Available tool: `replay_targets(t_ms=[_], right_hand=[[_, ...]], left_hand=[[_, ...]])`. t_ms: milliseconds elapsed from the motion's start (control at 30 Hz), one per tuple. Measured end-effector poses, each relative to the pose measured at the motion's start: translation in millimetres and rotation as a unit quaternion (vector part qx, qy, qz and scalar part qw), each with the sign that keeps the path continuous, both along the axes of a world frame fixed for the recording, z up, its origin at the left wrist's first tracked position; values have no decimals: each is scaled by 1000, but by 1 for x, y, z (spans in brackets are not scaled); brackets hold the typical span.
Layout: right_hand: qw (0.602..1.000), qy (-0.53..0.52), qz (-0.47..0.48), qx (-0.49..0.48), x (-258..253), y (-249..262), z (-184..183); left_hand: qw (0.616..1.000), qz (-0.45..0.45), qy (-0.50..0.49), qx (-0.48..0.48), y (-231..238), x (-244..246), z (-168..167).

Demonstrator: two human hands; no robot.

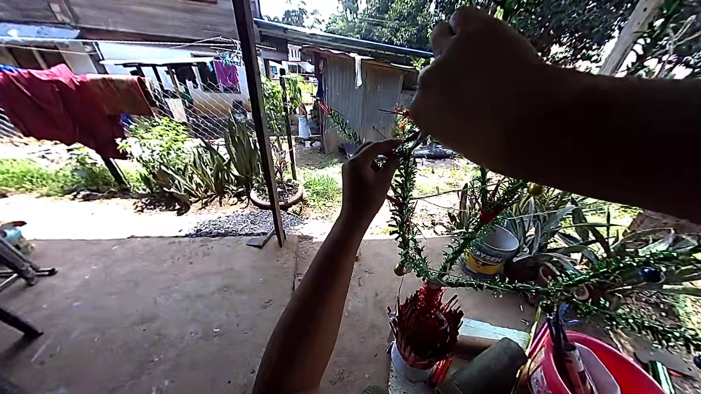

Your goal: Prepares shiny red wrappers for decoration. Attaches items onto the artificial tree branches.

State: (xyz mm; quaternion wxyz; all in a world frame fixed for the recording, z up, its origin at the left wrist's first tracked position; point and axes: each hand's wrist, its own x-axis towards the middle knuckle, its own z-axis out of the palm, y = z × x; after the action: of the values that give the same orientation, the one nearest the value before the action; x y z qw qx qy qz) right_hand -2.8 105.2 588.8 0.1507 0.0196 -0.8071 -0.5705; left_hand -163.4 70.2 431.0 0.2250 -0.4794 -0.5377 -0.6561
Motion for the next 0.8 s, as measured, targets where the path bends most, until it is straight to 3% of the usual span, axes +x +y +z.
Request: replay_targets(t_ms=[33, 67, 100, 133, 167, 233, 300, 367, 433, 567, 667, 700, 733, 800], right_hand=[[972, 38, 228, 39, -15, 46, -4], [957, 42, 279, 60, -21, 58, -4], [984, 27, 166, 55, -8, 36, -4], [999, -1, -26, 32, 7, -7, -3], [989, -13, -145, 7, 11, -36, 0], [979, -5, -204, -25, 17, -54, 4], [986, 16, -159, -52, 26, -47, 11], [999, 4, 2, -45, 31, -10, 26], [996, -9, 87, -34, 31, 14, 35], [998, 7, 58, -13, 25, 23, 27], [992, 57, 114, -8, 8, 45, 11], [994, 65, 87, -22, 5, 41, 6], [996, 35, -62, -56, 7, 14, 7], [987, 75, 138, -22, -5, 45, -7]], left_hand=[[1000, -16, -17, -1, 1, -1, -1], [999, -35, -35, -6, 1, -2, -2], [997, -54, -49, -7, 1, -2, -1], [996, -72, -57, -12, 0, -2, 0], [994, -88, -59, -18, 0, -2, 1], [993, -105, -48, -36, -2, -2, 4], [993, -103, -32, -51, -3, -3, 7], [993, -99, -16, -58, -4, -3, 8], [993, -104, -7, -59, -4, -3, 10], [994, -87, -12, -65, -8, -2, 13], [995, -62, -10, -74, -12, -4, 13], [995, -54, -11, -80, -14, -4, 13], [996, -46, -10, -81, -15, -4, 12], [996, -31, -11, -86, -18, -3, 11]])
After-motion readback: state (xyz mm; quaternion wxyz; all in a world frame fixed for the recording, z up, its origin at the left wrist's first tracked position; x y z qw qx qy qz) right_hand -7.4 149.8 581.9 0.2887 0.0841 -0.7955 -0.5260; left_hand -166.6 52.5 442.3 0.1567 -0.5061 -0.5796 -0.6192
